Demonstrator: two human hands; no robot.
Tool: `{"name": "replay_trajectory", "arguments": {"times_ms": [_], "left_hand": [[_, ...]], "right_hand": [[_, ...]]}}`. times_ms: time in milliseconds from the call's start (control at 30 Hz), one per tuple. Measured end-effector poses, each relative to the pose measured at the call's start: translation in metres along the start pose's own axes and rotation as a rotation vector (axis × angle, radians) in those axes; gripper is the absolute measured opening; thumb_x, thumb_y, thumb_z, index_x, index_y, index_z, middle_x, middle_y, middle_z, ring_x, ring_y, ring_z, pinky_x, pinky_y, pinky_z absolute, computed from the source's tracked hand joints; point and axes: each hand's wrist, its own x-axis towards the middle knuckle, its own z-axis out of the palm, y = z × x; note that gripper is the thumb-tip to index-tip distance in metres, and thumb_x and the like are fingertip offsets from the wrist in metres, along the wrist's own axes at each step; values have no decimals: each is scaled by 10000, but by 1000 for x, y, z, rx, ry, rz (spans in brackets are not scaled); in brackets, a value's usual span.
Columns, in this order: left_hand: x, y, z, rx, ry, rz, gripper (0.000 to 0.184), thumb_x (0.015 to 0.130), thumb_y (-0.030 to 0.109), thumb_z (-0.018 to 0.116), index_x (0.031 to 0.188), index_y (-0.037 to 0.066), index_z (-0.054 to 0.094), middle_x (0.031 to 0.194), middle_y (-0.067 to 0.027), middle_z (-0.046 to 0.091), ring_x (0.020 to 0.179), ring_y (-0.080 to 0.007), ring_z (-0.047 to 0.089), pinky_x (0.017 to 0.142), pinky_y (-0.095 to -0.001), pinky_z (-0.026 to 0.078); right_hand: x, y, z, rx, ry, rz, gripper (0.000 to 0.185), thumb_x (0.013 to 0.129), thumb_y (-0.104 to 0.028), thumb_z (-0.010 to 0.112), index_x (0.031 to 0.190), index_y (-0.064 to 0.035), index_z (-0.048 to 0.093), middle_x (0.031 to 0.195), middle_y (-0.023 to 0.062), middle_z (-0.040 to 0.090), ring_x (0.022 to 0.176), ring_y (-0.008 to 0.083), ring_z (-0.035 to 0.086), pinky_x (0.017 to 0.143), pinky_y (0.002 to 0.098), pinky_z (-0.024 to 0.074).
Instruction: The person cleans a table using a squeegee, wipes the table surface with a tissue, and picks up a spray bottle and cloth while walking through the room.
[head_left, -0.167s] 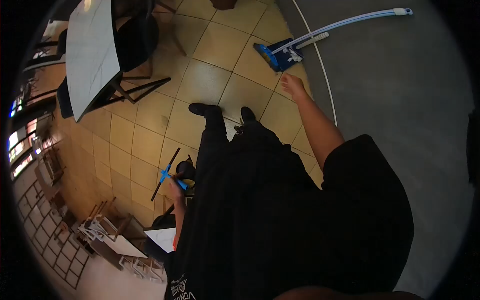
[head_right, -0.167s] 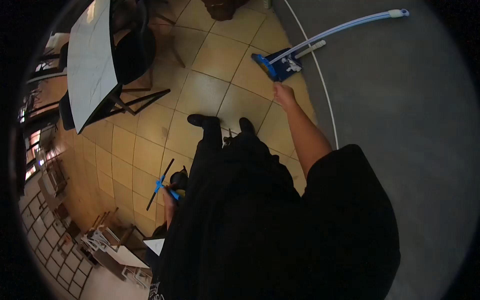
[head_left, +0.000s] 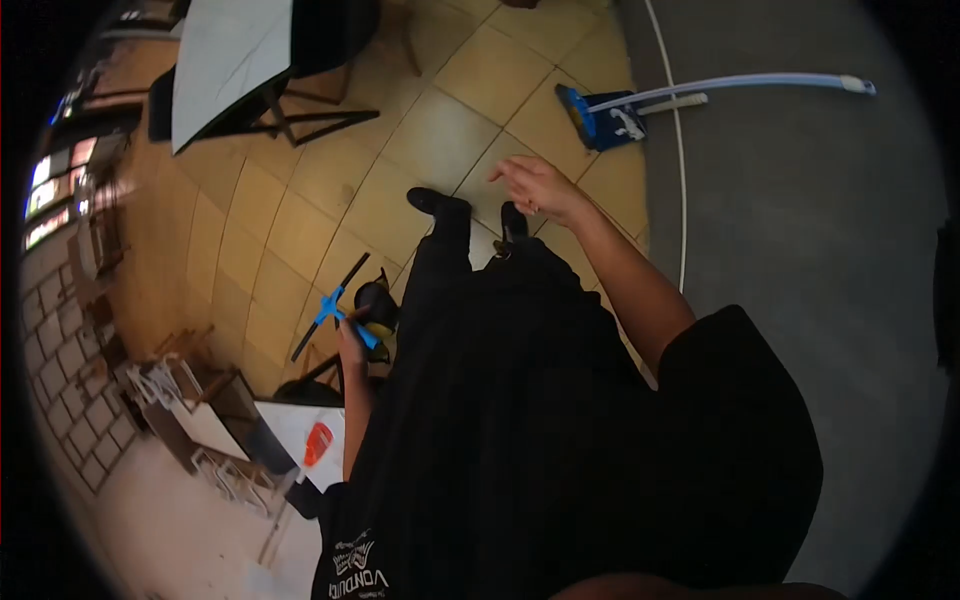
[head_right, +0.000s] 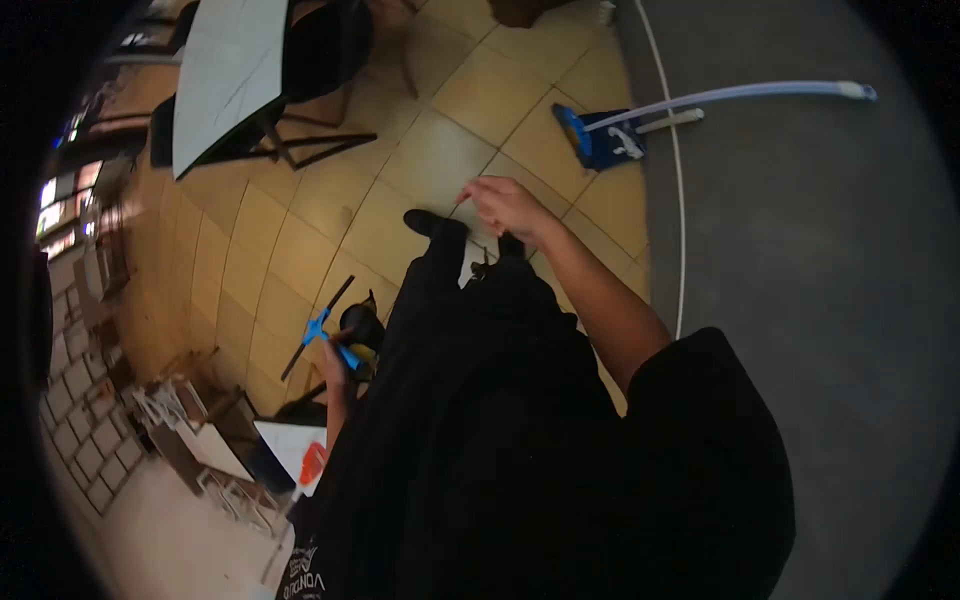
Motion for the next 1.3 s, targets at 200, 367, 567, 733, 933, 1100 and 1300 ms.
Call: {"name": "replay_trajectory", "arguments": {"times_ms": [200,367,567,733,933,1100,1300], "left_hand": [[-74,64,65,-148,144,283,551,972,338,310,1079,17,744,947,-131,695,805,-209,553,758,-295,422],[-128,57,54,-404,167,144,494,953,291,349,1040,13,749,865,-111,611,790,-217,521,759,-309,417],[-186,41,58,-510,267,110,450,958,256,369,1044,26,746,891,-112,611,791,-213,518,764,-315,417],[-254,6,68,-545,404,186,405,962,230,397,1053,39,742,851,-96,590,757,-203,506,748,-304,409],[-315,-83,46,-635,420,235,374,964,211,417,1057,41,737,793,-66,547,719,-178,482,721,-284,391],[-282,-129,41,-749,396,262,381,968,214,412,1060,34,734,763,-45,515,701,-158,458,694,-276,376],[-260,-120,30,-764,292,277,395,974,231,405,1102,21,715,831,-69,580,758,-158,495,726,-273,398]], "right_hand": [[-118,-99,175,94,-1163,-515,535,960,-336,440,1256,78,605,751,35,509,554,80,368,504,213,302],[-149,-109,289,246,-1469,101,659,900,-454,451,1178,114,636,777,63,528,668,118,452,602,271,379],[-166,-44,320,184,-1544,279,617,898,-427,469,1173,102,629,799,61,536,678,119,457,611,259,380],[-197,19,348,164,-1623,358,583,897,-405,484,1169,92,623,818,60,542,687,119,461,619,249,381],[-274,98,417,88,-1607,352,543,894,-378,502,1164,80,616,841,59,550,697,120,465,627,238,382],[-245,135,447,17,-1502,325,511,893,-355,517,1160,70,611,860,58,556,705,120,469,635,228,383],[-227,108,450,-49,-1444,138,473,891,-328,535,1155,58,604,883,57,564,715,121,473,644,216,385]]}}
